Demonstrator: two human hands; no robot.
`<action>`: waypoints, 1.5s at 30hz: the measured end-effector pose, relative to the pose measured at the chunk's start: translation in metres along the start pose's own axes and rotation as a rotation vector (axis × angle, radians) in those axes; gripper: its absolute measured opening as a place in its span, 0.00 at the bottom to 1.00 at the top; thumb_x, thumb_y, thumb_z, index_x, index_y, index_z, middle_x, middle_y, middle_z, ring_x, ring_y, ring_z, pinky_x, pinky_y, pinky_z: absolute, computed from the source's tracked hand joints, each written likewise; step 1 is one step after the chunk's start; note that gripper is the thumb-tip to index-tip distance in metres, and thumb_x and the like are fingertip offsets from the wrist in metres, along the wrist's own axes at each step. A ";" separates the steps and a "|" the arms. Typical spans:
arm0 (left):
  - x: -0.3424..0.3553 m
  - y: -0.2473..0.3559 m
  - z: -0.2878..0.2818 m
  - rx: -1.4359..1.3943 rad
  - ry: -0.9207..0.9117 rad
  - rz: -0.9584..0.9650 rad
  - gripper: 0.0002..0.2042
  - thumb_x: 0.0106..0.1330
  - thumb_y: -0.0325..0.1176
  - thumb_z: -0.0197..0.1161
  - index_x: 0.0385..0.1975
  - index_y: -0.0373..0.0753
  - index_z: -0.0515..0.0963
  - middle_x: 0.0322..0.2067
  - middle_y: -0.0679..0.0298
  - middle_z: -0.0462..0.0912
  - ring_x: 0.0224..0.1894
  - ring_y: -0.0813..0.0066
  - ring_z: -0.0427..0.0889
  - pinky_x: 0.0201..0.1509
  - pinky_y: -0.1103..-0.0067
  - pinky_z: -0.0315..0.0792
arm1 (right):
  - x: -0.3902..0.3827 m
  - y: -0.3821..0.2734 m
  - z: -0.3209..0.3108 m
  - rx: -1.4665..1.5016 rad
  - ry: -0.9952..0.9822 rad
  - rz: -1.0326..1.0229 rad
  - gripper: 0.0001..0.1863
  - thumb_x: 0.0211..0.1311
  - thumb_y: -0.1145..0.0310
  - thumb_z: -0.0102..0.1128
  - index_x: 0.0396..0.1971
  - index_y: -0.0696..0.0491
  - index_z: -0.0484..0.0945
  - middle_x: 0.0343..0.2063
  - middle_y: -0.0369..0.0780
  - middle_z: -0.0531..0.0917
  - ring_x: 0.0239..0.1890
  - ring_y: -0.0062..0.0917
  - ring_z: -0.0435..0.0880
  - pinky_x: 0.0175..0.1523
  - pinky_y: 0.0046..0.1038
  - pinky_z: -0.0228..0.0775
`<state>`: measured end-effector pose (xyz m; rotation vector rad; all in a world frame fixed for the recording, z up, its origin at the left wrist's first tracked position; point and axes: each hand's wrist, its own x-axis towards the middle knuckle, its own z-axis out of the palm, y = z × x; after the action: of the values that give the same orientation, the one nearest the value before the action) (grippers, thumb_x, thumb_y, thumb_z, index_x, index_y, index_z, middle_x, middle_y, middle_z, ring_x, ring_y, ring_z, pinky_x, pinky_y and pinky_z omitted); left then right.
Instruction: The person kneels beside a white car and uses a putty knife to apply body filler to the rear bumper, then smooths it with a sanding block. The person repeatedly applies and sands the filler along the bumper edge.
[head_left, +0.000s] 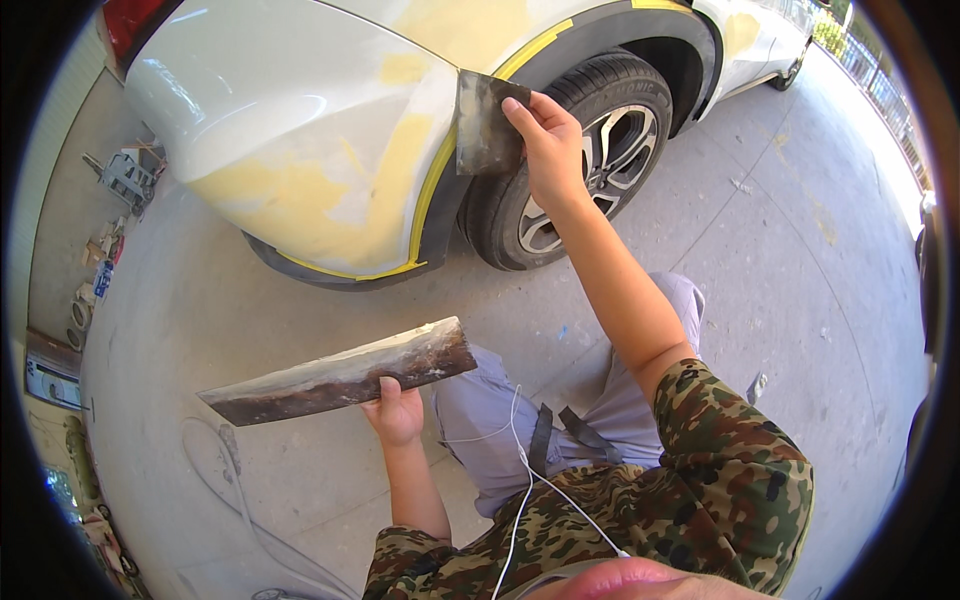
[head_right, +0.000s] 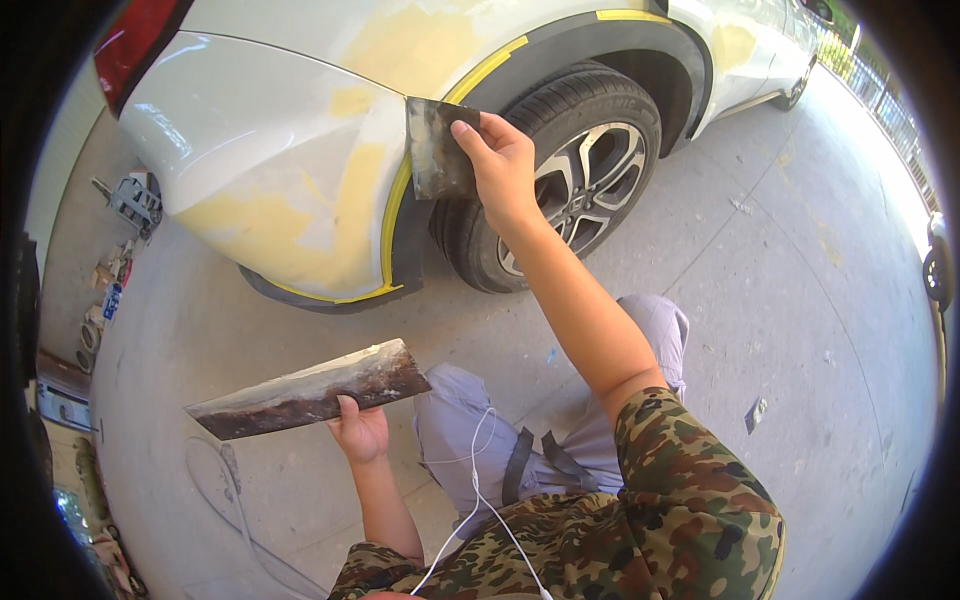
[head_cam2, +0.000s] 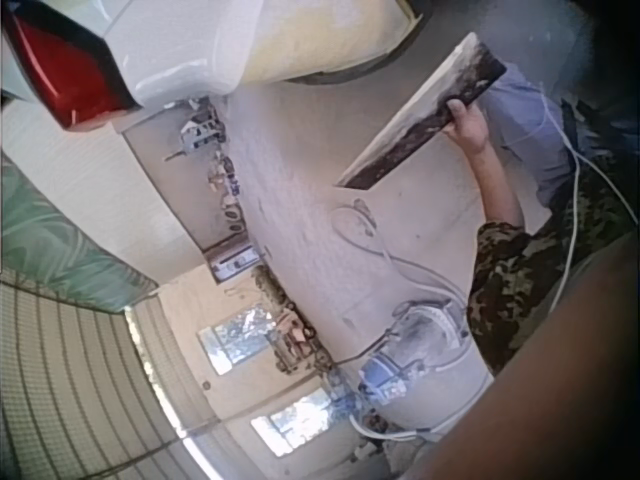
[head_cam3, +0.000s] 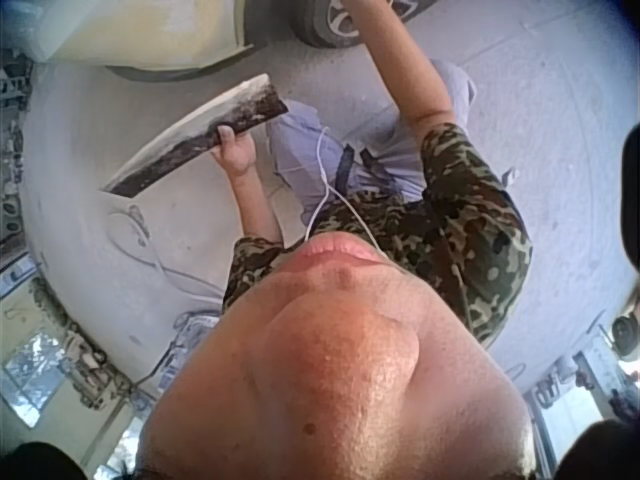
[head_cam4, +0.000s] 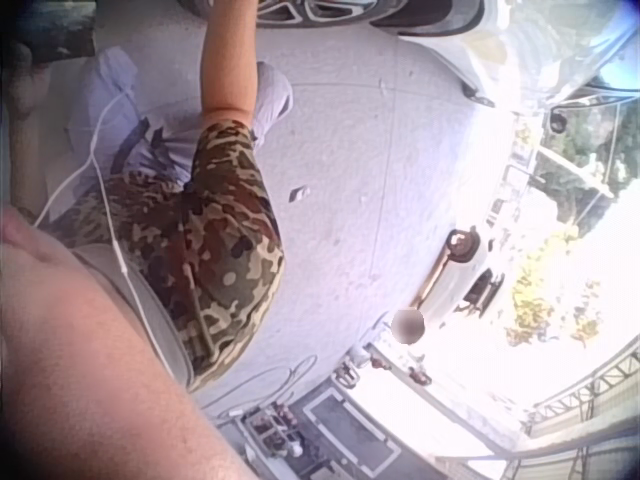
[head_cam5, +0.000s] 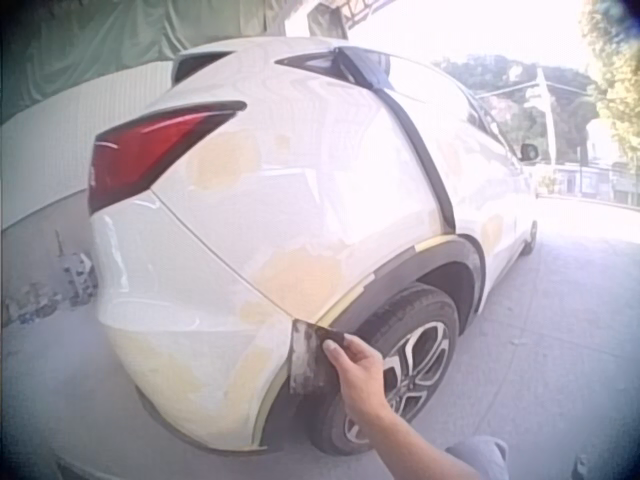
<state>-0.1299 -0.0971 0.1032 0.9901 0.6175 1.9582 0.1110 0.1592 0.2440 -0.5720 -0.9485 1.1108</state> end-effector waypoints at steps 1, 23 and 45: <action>0.000 0.000 0.000 -0.006 -0.008 -0.002 0.22 0.77 0.33 0.64 0.69 0.43 0.72 0.64 0.63 0.80 0.66 0.62 0.79 0.72 0.59 0.72 | 0.000 0.000 0.001 0.011 -0.005 -0.005 0.14 0.73 0.70 0.66 0.52 0.62 0.84 0.40 0.34 0.89 0.38 0.12 0.84 0.43 0.18 0.73; 0.000 0.002 -0.007 -0.024 -0.014 -0.005 0.25 0.76 0.34 0.66 0.70 0.41 0.69 0.65 0.62 0.78 0.67 0.61 0.77 0.73 0.58 0.71 | -0.065 -0.037 0.020 -0.297 -0.631 -0.194 0.10 0.69 0.74 0.68 0.47 0.60 0.88 0.42 0.39 0.91 0.44 0.24 0.88 0.51 0.26 0.80; 0.027 -0.037 0.024 0.130 -0.016 -0.160 0.23 0.80 0.26 0.56 0.72 0.39 0.65 0.67 0.60 0.73 0.68 0.62 0.76 0.71 0.55 0.75 | -0.163 -0.010 -0.075 0.135 0.060 0.415 0.04 0.76 0.73 0.62 0.42 0.56 0.85 0.38 0.34 0.89 0.35 0.14 0.86 0.38 0.19 0.78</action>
<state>-0.1022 -0.0531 0.1018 1.0024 0.7985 1.7863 0.1583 0.0092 0.1574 -0.7055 -0.7115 1.5067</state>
